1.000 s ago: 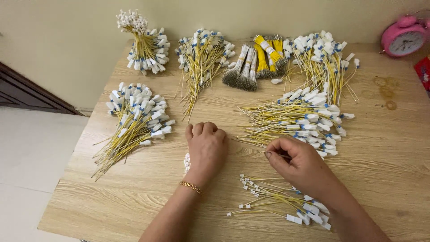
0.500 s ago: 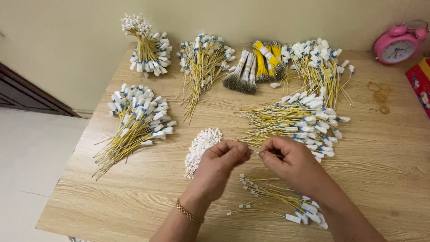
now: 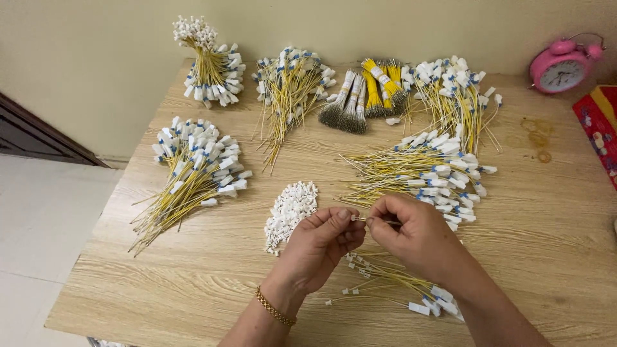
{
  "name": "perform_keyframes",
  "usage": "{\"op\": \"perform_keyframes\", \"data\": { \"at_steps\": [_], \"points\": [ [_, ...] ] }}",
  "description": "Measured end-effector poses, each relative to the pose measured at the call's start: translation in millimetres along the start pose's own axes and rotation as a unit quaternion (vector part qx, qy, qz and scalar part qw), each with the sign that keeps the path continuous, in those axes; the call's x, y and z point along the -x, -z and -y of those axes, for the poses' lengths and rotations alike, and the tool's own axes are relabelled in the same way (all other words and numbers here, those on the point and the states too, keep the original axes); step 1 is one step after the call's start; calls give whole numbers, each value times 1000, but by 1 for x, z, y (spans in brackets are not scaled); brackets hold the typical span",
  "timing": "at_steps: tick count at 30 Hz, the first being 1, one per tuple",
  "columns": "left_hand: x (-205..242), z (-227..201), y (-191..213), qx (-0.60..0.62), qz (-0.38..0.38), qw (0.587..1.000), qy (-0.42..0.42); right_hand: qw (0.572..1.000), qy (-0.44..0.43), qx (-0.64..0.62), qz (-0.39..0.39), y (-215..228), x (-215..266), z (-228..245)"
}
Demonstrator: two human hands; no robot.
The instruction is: Assembling small plastic sleeves onto the tips of wired connectors.
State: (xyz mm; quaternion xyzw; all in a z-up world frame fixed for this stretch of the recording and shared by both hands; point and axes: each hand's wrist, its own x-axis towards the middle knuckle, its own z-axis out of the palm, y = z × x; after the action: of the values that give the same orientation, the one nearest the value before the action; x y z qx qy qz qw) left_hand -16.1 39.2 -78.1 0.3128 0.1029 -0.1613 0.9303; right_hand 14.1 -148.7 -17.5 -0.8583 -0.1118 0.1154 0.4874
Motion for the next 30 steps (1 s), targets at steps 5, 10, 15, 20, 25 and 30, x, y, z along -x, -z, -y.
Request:
{"op": "perform_keyframes", "data": {
  "at_steps": [5,10,15,20,25,30],
  "points": [
    [-1,0,0,-7,-2,1000,0,1000,-21,7,3,1,-2,1],
    [-1,1,-1,-52,-8,998,-18,998,-52,0,16,3,-2,2],
    [-3,6,2,-53,-3,998,-28,998,-62,4,21,2,-4,-3],
    [-3,8,0,-65,-15,997,-24,999,-32,3,-25,-2,1,1],
    [-3,8,1,-23,-35,999,25,998,-30,53,-28,0,2,9],
    [-5,8,3,9,-2,999,38,998,-55,-10,-28,-2,2,5]
  ]
}}
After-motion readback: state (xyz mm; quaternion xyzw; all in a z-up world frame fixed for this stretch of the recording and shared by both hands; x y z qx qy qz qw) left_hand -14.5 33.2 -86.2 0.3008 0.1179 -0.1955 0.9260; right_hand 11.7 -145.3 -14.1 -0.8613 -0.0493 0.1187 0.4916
